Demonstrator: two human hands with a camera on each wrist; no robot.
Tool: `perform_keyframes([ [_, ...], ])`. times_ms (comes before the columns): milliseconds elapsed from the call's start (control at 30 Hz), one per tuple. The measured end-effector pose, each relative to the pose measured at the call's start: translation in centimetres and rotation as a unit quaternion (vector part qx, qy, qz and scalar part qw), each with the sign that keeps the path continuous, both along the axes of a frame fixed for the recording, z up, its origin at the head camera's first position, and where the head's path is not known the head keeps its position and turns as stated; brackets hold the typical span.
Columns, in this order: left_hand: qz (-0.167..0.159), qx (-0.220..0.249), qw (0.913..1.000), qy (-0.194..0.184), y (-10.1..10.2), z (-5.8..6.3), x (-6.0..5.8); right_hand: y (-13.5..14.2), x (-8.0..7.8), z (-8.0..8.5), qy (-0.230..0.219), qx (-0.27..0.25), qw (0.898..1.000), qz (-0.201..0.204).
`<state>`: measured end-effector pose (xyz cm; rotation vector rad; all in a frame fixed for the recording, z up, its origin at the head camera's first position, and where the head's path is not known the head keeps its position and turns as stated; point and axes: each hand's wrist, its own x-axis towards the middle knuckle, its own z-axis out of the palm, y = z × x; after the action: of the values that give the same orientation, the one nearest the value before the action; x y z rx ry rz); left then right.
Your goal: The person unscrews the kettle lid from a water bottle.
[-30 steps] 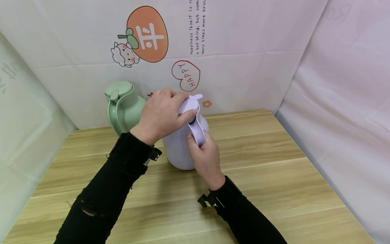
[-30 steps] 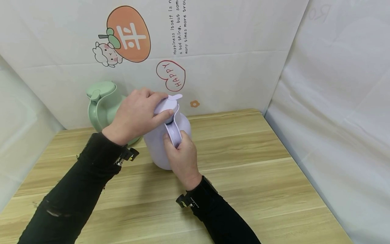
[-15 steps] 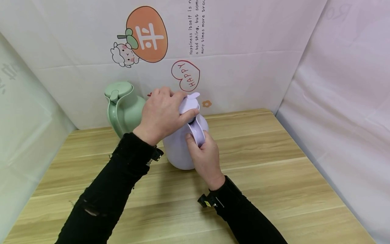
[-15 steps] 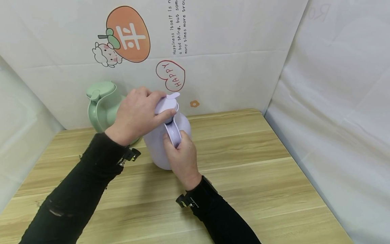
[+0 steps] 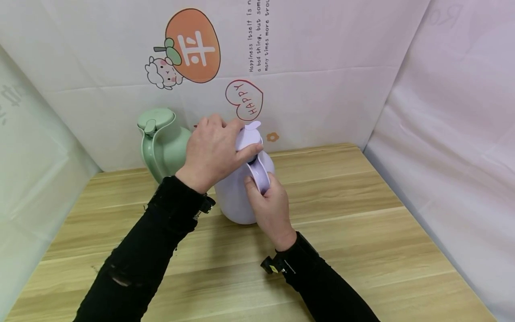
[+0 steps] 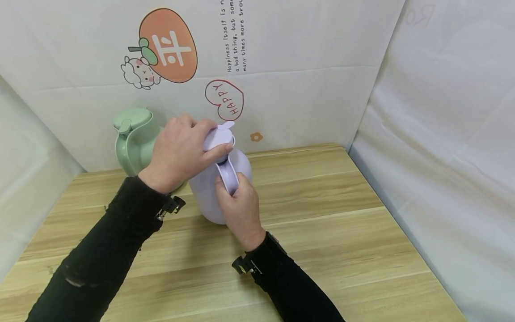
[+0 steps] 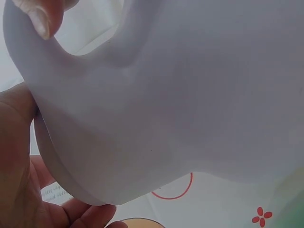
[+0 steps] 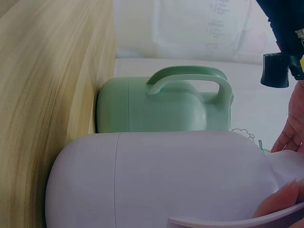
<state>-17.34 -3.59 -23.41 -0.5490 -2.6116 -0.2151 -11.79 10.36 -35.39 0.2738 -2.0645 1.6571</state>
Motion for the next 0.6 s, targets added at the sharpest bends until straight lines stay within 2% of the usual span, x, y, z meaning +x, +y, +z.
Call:
perform_keyframes([
  [600,-0.012,0.008,0.9995,0.027,-0.29,0.02,0.29,-0.05,0.02,0.02,-0.004,-0.003,1.000,-0.003],
])
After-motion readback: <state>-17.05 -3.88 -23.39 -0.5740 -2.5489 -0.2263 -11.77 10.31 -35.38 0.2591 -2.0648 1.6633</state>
